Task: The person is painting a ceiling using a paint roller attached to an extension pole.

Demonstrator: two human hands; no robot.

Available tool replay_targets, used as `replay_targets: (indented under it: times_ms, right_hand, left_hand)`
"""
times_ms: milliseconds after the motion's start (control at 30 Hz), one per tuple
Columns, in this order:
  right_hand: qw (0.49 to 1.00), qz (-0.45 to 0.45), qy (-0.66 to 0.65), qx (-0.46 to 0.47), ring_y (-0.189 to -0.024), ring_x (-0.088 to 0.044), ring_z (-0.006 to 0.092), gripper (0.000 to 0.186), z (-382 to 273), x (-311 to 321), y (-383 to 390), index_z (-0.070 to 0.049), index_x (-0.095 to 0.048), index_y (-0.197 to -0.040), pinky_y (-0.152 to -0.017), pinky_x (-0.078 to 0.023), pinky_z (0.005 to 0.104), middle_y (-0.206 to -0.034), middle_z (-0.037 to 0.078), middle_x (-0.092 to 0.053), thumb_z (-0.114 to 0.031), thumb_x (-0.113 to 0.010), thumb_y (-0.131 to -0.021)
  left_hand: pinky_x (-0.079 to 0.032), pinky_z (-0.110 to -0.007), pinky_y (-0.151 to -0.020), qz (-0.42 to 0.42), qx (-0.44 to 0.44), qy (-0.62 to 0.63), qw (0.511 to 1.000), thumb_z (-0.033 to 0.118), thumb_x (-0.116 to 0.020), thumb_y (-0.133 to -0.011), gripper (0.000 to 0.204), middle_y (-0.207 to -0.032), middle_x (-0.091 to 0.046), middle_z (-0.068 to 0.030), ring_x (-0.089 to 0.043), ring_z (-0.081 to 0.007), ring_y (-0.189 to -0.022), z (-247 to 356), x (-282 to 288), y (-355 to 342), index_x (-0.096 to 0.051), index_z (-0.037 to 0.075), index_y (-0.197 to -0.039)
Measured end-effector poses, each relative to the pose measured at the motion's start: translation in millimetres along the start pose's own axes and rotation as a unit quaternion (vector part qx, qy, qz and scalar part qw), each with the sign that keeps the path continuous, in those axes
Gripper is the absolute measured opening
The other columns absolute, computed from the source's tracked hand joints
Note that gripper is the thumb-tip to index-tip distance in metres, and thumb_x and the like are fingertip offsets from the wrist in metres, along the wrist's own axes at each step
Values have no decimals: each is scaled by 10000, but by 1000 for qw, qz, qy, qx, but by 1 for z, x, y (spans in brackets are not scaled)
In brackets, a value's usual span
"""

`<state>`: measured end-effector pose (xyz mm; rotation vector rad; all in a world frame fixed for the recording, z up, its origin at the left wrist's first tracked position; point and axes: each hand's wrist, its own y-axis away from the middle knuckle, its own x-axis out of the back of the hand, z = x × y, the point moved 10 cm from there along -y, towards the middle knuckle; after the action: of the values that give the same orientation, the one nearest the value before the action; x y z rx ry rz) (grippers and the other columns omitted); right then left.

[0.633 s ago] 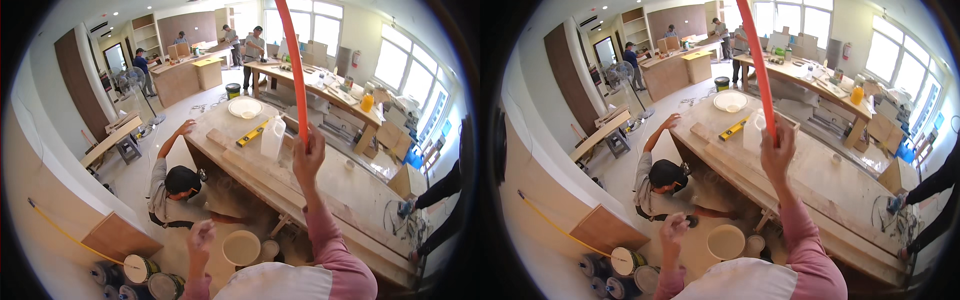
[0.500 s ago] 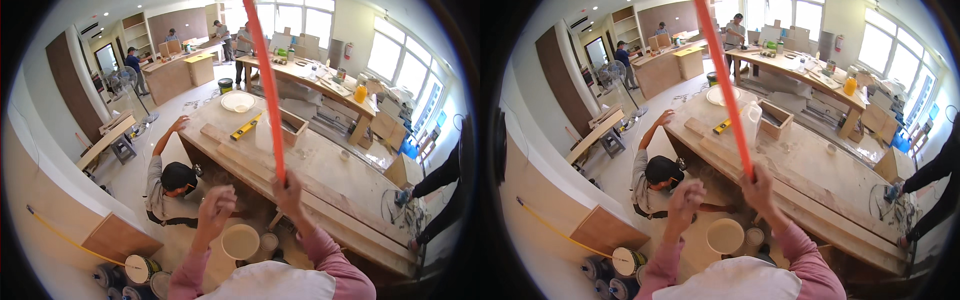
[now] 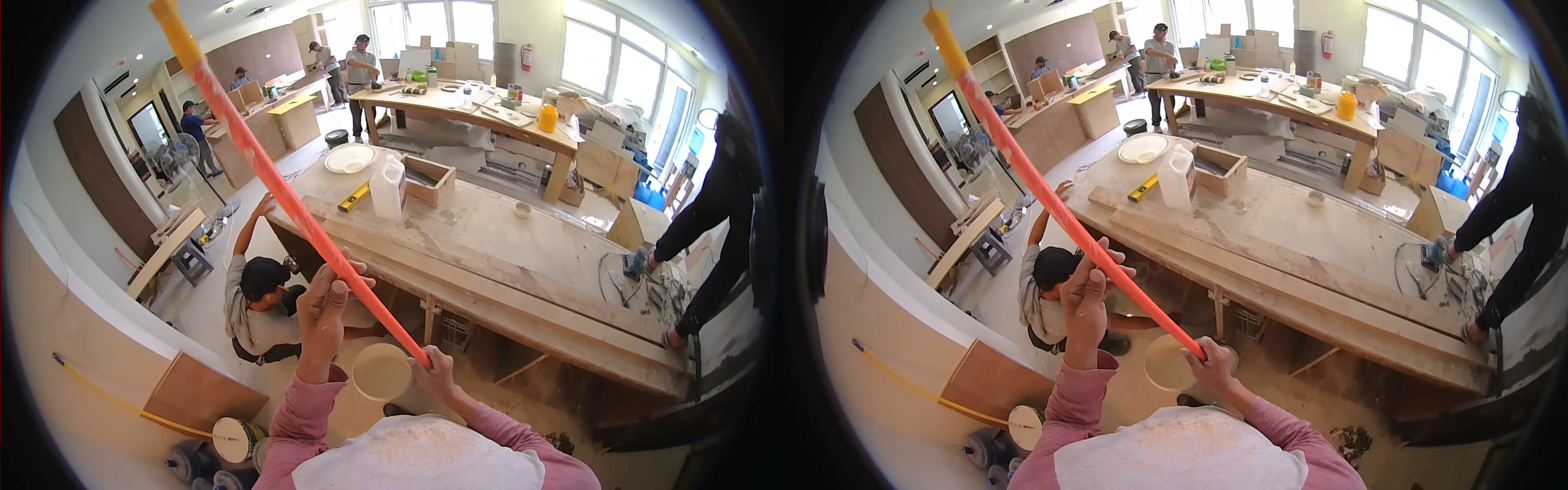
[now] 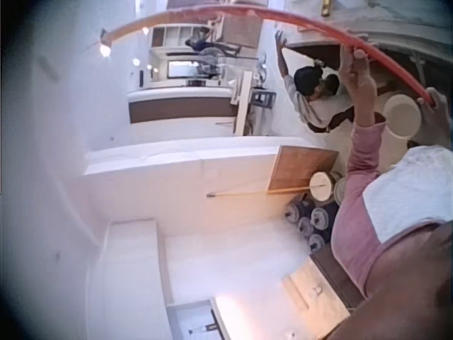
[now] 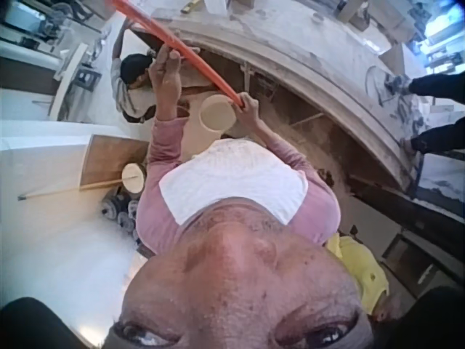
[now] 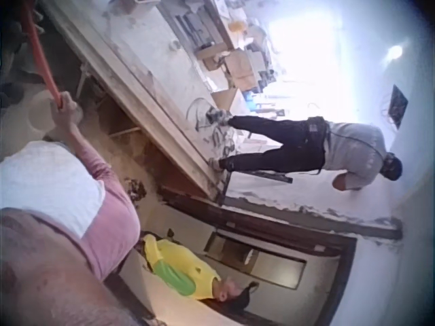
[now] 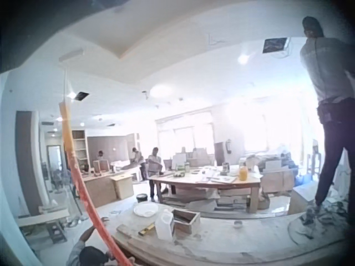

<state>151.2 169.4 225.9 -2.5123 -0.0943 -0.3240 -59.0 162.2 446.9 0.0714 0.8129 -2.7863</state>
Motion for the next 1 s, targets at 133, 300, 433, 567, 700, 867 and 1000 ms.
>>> replay_targets:
  times_ms: [133,300,433,567,700,867,1000]
  right_hand:
    - [997,-43,-6,-71,-519,-574,254,269,31,31,69,-36,-611,-802,-510,-449,367,-619,109,-550,-198,-824,-830]
    - [985,-92,-42,-141,-575,-615,246,161,62,51,166,-62,-720,-851,-558,-478,335,-675,141,-645,-205,-795,-859]
    - [984,-43,-67,-157,-567,-466,118,219,81,76,239,-24,-700,-794,-528,-425,325,-614,105,-585,-206,-759,-899]
    - [937,-127,-8,-324,-618,-522,99,224,124,84,313,-24,-735,-865,-576,-463,323,-655,79,-627,-240,-745,-923]
    - [923,-142,32,-355,-632,-563,138,305,132,100,353,-23,-725,-868,-606,-481,380,-659,70,-639,-322,-730,-931]
    - [895,-186,53,-402,-622,-605,235,327,130,108,387,-36,-720,-850,-629,-496,418,-704,138,-660,-355,-725,-921]
    - [907,-182,100,-367,-637,-635,286,290,121,119,390,-40,-724,-860,-633,-507,410,-748,185,-674,-326,-747,-901]
  left_hand:
    - [-554,-361,-937,24,29,-14,999,301,-621,-1025,510,-1173,-659,-128,-705,-231,-983,17,-24,45,-560,-73,-1366]
    - [-573,-359,-919,3,74,9,997,299,-630,-1019,546,-1165,-660,-114,-703,-238,-1003,25,-48,102,-516,-49,-1424]
    - [-579,-369,-920,-22,98,30,994,263,-626,-1025,511,-1171,-660,-116,-698,-244,-1022,20,-64,140,-524,-50,-1416]
    - [-582,-375,-927,-42,140,52,988,222,-630,-1023,480,-1175,-666,-124,-696,-245,-1032,6,-81,176,-533,-50,-1407]
    - [-552,-353,-962,-90,189,85,974,115,-607,-1027,380,-1170,-667,-115,-668,-199,-1062,-16,-103,218,-549,-67,-1355]
    - [-565,-354,-952,-134,249,78,956,89,-599,-1021,367,-1148,-698,-111,-668,-213,-1101,-51,-120,272,-555,-42,-1361]
    - [-564,-340,-942,-190,280,40,940,65,-563,-1033,296,-1192,-681,-101,-654,-201,-1119,-77,-134,310,-579,-20,-1316]
